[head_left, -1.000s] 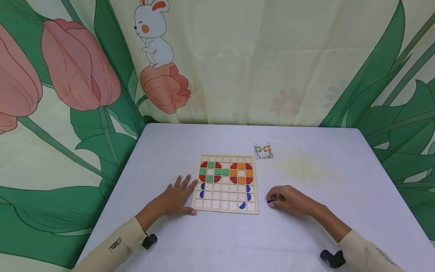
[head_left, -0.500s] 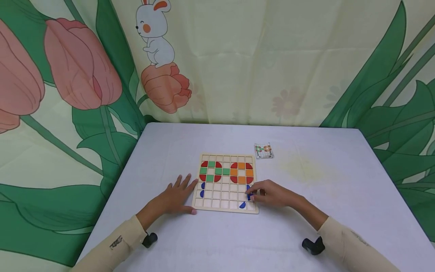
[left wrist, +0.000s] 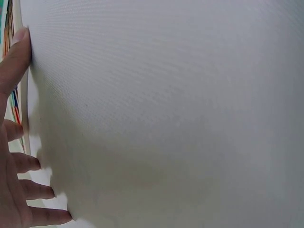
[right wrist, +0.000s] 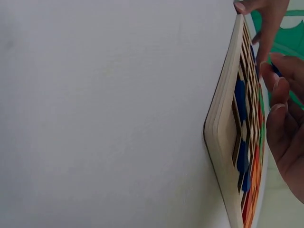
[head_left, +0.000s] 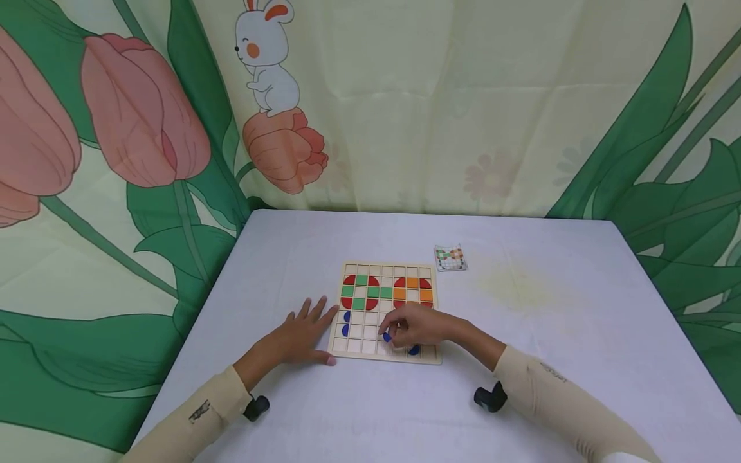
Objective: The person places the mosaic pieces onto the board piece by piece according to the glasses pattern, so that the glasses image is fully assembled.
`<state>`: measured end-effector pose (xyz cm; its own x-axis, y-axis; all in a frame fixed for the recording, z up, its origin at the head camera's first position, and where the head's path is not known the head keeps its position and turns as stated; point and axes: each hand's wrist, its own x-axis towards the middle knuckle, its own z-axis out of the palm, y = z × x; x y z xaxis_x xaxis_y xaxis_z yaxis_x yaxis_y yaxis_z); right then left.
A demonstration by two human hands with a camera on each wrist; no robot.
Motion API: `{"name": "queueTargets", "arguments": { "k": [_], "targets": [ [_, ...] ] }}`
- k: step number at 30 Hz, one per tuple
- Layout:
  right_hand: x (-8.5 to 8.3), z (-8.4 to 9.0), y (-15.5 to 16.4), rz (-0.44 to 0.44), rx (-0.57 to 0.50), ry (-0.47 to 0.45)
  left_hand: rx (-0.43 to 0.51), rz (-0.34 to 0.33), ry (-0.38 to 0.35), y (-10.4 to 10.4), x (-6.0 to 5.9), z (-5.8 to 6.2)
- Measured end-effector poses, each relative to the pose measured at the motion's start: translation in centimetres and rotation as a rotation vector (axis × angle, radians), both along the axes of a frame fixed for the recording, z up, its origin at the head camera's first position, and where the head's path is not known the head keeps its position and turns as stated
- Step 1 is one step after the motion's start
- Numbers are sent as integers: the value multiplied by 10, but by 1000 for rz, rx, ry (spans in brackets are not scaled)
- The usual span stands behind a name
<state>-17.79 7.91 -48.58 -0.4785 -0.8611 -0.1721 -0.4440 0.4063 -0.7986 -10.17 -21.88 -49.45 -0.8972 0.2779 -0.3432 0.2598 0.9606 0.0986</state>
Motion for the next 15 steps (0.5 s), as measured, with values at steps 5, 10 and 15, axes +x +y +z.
{"name": "queueTargets", "arguments": {
  "k": [5, 10, 15],
  "targets": [
    [-1, -1, -26, 28, -1, 8, 2, 0, -4, 0, 0, 1],
    [0, -2, -47, 78, -2, 18, 4, 1, -9, 0, 1, 4],
    [2, -6, -62, 138, 4, 47, 17, 6, -22, 1, 2, 7]
  ]
}}
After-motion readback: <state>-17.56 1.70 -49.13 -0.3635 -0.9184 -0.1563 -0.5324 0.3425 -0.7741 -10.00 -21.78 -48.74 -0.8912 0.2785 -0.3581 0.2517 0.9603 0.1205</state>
